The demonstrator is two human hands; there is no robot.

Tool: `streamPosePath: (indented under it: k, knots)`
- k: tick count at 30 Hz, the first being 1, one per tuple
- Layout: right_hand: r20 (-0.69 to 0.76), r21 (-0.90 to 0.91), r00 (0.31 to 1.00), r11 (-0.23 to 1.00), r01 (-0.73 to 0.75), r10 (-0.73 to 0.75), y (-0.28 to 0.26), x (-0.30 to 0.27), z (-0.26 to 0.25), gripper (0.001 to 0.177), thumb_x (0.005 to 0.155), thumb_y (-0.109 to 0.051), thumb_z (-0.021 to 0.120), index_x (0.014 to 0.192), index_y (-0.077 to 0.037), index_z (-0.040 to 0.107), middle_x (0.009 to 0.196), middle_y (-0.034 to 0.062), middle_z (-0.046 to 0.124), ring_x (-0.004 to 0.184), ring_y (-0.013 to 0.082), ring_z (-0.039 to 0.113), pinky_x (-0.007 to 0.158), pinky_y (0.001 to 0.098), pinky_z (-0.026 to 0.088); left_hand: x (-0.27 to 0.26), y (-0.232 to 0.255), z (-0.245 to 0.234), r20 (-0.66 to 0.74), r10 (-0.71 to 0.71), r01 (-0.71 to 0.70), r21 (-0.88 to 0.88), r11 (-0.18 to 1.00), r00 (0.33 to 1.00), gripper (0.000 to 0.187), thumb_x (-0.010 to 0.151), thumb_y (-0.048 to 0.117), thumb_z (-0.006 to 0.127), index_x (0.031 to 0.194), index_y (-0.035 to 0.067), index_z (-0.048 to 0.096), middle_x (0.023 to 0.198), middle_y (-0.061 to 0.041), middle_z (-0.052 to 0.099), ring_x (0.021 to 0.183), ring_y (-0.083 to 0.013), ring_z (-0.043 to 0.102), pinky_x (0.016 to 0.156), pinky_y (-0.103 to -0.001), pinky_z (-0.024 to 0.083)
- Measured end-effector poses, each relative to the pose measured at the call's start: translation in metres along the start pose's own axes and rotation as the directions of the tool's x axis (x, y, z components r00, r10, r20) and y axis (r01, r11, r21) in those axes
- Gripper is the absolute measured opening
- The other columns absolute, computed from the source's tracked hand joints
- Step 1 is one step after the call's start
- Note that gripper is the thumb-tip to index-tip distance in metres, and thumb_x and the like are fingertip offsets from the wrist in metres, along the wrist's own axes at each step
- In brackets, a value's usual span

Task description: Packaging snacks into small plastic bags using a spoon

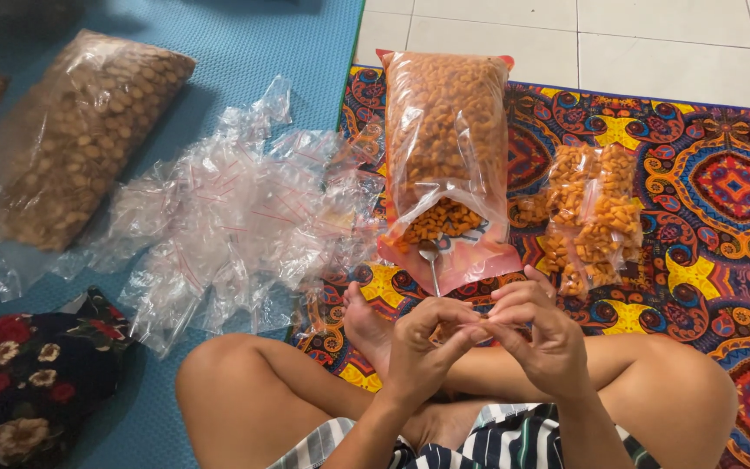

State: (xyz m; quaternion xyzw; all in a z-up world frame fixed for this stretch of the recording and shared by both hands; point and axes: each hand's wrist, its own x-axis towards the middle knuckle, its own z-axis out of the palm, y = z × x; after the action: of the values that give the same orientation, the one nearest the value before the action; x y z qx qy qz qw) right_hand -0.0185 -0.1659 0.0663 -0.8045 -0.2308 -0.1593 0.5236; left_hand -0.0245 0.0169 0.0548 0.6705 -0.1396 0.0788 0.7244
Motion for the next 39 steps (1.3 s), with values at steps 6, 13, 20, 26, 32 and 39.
streamPosePath:
  k: [6, 13, 20, 26, 32, 39]
  knots:
    - [0.007, -0.034, 1.0, 0.999, 0.014, -0.013, -0.006, 0.004, 0.003, 0.005, 0.091, -0.013, 0.071, 0.09, -0.016, 0.068, 0.093, -0.001, 0.071, 0.1, 0.0181, 0.068, 0.125, 0.0464, 0.028, 0.003, 0.004, -0.001, 0.017, 0.047, -0.048, 0.069, 0.996, 0.999, 0.009, 0.09, 0.018, 0.08, 0.096, 0.012, 0.075, 0.09, -0.005, 0.076, 0.085, -0.0164, 0.071, 0.08, -0.029, 0.055]
    - [0.012, -0.065, 0.999, 0.997, 0.032, -0.032, -0.014, 0.007, -0.004, 0.017, 0.088, -0.02, 0.075, 0.102, -0.015, 0.065, 0.102, -0.0007, 0.07, 0.108, 0.0182, 0.067, 0.126, 0.0433, 0.025, 0.0, 0.014, -0.003, 0.001, 0.009, -0.009, -0.003, 1.0, 1.0, 0.006, 0.089, 0.014, 0.079, 0.093, 0.011, 0.076, 0.089, -0.006, 0.077, 0.083, -0.0156, 0.071, 0.079, -0.028, 0.055]
    - [0.005, -0.011, 0.997, 0.997, 0.072, -0.072, -0.027, 0.005, -0.009, 0.012, 0.088, -0.015, 0.073, 0.098, -0.017, 0.066, 0.097, -0.001, 0.071, 0.11, 0.0207, 0.066, 0.129, 0.0466, 0.022, -0.004, 0.019, -0.006, -0.012, 0.052, -0.052, -0.025, 0.998, 0.999, 0.009, 0.09, 0.017, 0.079, 0.096, 0.012, 0.075, 0.089, -0.005, 0.078, 0.082, -0.0154, 0.071, 0.08, -0.028, 0.054]
    - [-0.037, 0.005, 0.996, 0.997, 0.08, -0.08, -0.03, 0.005, -0.007, 0.013, 0.086, -0.011, 0.075, 0.091, -0.019, 0.066, 0.09, -0.0017, 0.071, 0.105, 0.0197, 0.066, 0.128, 0.0446, 0.024, -0.006, 0.021, -0.01, -0.008, 0.057, -0.057, -0.002, 0.998, 0.998, 0.008, 0.09, 0.017, 0.079, 0.095, 0.012, 0.075, 0.09, -0.004, 0.078, 0.085, -0.0151, 0.071, 0.082, -0.029, 0.055]
    - [-0.042, 0.067, 0.995, 0.993, 0.092, -0.09, -0.025, 0.003, -0.008, 0.009, 0.086, -0.014, 0.073, 0.088, -0.018, 0.066, 0.087, -0.0018, 0.069, 0.101, 0.0195, 0.065, 0.128, 0.0459, 0.025, -0.007, 0.025, -0.01, 0.033, 0.101, -0.1, -0.023, 0.995, 0.994, 0.009, 0.092, 0.019, 0.078, 0.098, 0.013, 0.075, 0.091, -0.005, 0.077, 0.084, -0.0168, 0.072, 0.083, -0.03, 0.053]
    - [-0.019, 0.058, 0.997, 0.996, 0.075, -0.074, -0.035, 0.007, -0.007, 0.01, 0.084, -0.013, 0.074, 0.086, -0.018, 0.066, 0.084, -0.0016, 0.069, 0.098, 0.0195, 0.066, 0.128, 0.0452, 0.026, -0.003, 0.035, -0.011, 0.047, 0.131, -0.131, 0.004, 0.991, 0.99, 0.004, 0.095, 0.018, 0.075, 0.095, 0.014, 0.076, 0.089, 0.0, 0.076, 0.087, -0.0171, 0.07, 0.086, -0.03, 0.054]
